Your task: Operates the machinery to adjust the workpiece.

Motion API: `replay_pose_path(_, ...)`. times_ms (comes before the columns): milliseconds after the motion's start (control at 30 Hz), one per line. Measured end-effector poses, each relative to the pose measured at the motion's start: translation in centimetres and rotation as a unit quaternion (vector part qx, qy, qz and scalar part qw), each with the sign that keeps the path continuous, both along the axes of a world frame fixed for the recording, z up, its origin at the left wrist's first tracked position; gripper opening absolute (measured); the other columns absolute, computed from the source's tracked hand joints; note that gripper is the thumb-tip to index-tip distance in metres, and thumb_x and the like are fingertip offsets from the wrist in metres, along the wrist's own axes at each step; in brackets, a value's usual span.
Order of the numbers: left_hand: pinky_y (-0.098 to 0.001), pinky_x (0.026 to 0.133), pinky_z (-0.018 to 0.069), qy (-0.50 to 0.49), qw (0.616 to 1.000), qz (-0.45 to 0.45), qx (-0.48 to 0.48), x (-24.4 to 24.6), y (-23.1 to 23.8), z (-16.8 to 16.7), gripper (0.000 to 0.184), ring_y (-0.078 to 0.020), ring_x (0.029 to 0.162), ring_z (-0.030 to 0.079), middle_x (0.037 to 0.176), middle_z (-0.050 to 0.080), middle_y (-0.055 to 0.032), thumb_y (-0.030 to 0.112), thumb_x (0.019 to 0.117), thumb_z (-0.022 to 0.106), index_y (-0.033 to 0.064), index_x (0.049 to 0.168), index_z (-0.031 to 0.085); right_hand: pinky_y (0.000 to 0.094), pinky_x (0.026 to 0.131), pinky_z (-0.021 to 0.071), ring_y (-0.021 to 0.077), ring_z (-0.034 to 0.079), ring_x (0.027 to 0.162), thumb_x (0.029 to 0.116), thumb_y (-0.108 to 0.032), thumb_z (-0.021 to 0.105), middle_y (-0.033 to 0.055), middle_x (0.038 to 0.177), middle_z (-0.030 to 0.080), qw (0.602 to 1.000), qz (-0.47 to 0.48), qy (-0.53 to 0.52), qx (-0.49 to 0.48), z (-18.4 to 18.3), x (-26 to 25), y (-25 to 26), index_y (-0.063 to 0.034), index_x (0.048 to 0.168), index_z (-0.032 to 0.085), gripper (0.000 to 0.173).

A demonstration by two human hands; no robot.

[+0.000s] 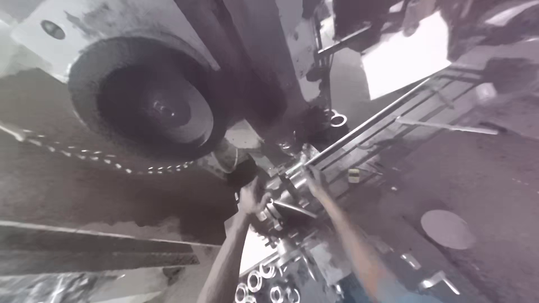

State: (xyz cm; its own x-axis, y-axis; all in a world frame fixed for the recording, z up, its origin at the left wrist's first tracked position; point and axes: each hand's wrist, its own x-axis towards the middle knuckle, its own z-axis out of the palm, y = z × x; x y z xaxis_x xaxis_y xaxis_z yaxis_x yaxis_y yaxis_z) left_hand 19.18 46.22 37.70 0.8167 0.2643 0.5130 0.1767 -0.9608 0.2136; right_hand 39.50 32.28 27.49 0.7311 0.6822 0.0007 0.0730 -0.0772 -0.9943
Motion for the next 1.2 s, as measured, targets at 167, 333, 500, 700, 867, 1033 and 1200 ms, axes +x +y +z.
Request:
replay_pose_path(167, -0.0627, 0.075, 0.0535, 0.272, 0.953, 0.119, 0.054, 1.2, 1.3, 6.0, 0.058, -0.0406, 0.084, 0.072, 0.082, 0.072, -0.0197, 0.049, 0.1023, 0.041, 0.0027, 0.091, 0.074, 0.0575, 0.087, 0.053, 0.0345, 0.069, 0.091, 0.1011, -0.047, 0.06, 0.0204, 0.094, 0.071, 0.995, 0.026, -0.037, -0.085, 1.8, 0.0, -0.8, 0.0014, 0.108, 0.071, 0.05)
replay_pose_path(333, -0.0617, 0.073, 0.0545, 0.223, 0.965, 0.123, 0.061, -1.7, 3.3, 5.9, 0.054, -0.0396, 0.08, 0.071, 0.08, 0.071, -0.0186, 0.043, 0.103, 0.044, 0.0019, 0.085, 0.073, 0.0554, 0.08, 0.0536, 0.0335, 0.066, 0.079, 0.1029, -0.038, 0.06, 0.0205, 0.084, 0.067, 0.996, 0.033, -0.039, -0.066, 1.6, 0.1, -0.2, 0.005, 0.098, 0.07, 0.045)
replay_pose_path(500, -0.0504, 0.091, 0.0552, 0.183, 0.98, 0.015, 0.084, -3.9, 3.7, 4.4, 0.057, -0.0285, 0.093, 0.072, 0.091, 0.076, -0.0118, 0.052, 0.1018, 0.044, 0.0062, 0.091, 0.077, 0.0615, 0.078, 0.0543, 0.038, 0.069, 0.083, 0.0959, -0.055, 0.065, 0.021, 0.088, 0.069, 0.991, 0.023, -0.057, -0.122, 1.5, 0.1, 0.0, 0.0014, 0.102, 0.07, 0.057)
replay_pose_path(700, -0.0532, 0.1, 0.0502, 0.24, 0.967, -0.021, 0.085, -3.9, 6.1, 5.8, 0.065, -0.0262, 0.097, 0.071, 0.094, 0.075, -0.0094, 0.072, 0.09, 0.053, 0.011, 0.093, 0.077, 0.0617, 0.081, 0.0547, 0.0387, 0.07, 0.087, 0.0934, -0.054, 0.068, 0.0223, 0.09, 0.07, 0.985, 0.031, -0.054, -0.163, 2.5, 0.2, -0.2, 0.0029, 0.102, 0.07, 0.058)
replay_pose_path(867, -0.0605, 0.089, 0.0506, 0.186, 0.961, 0.158, 0.131, -6.7, 0.3, 4.6, 0.066, -0.0336, 0.084, 0.073, 0.086, 0.076, -0.0144, 0.063, 0.0968, 0.043, 0.0066, 0.093, 0.078, 0.0633, 0.079, 0.0537, 0.0399, 0.07, 0.087, 0.094, -0.057, 0.066, 0.0221, 0.091, 0.071, 0.986, 0.013, -0.058, -0.157, 3.1, 0.2, -0.3, 0.0008, 0.103, 0.071, 0.059)
replay_pose_path(1033, -0.0568, 0.068, 0.0551, 0.052, 0.913, 0.4, 0.055, -7.4, -10.5, -0.8, 0.051, -0.0334, 0.068, 0.071, 0.069, 0.071, -0.0115, 0.047, 0.0997, 0.05, 0.0076, 0.086, 0.079, 0.0624, 0.077, 0.0534, 0.0401, 0.069, 0.085, 0.0934, -0.062, 0.063, 0.0217, 0.086, 0.069, 0.983, 0.009, -0.061, -0.175, 3.3, 0.2, -0.3, 0.0008, 0.095, 0.071, 0.063)
replay_pose_path(1200, -0.0215, 0.044, 0.0415, -0.205, 0.77, 0.324, -0.51, -3.5, -18.5, -5.3, 0.043, -0.005, 0.046, 0.044, 0.059, 0.05, 0.004, 0.028, 0.1112, 0.035, 0.0039, 0.089, 0.063, 0.0618, 0.082, 0.0531, 0.04, 0.069, 0.091, 0.0923, -0.065, 0.062, 0.022, 0.091, 0.07, 0.977, 0.032, -0.055, -0.205, 4.6, 0.2, -0.4, 0.0004, 0.099, 0.071, 0.066)
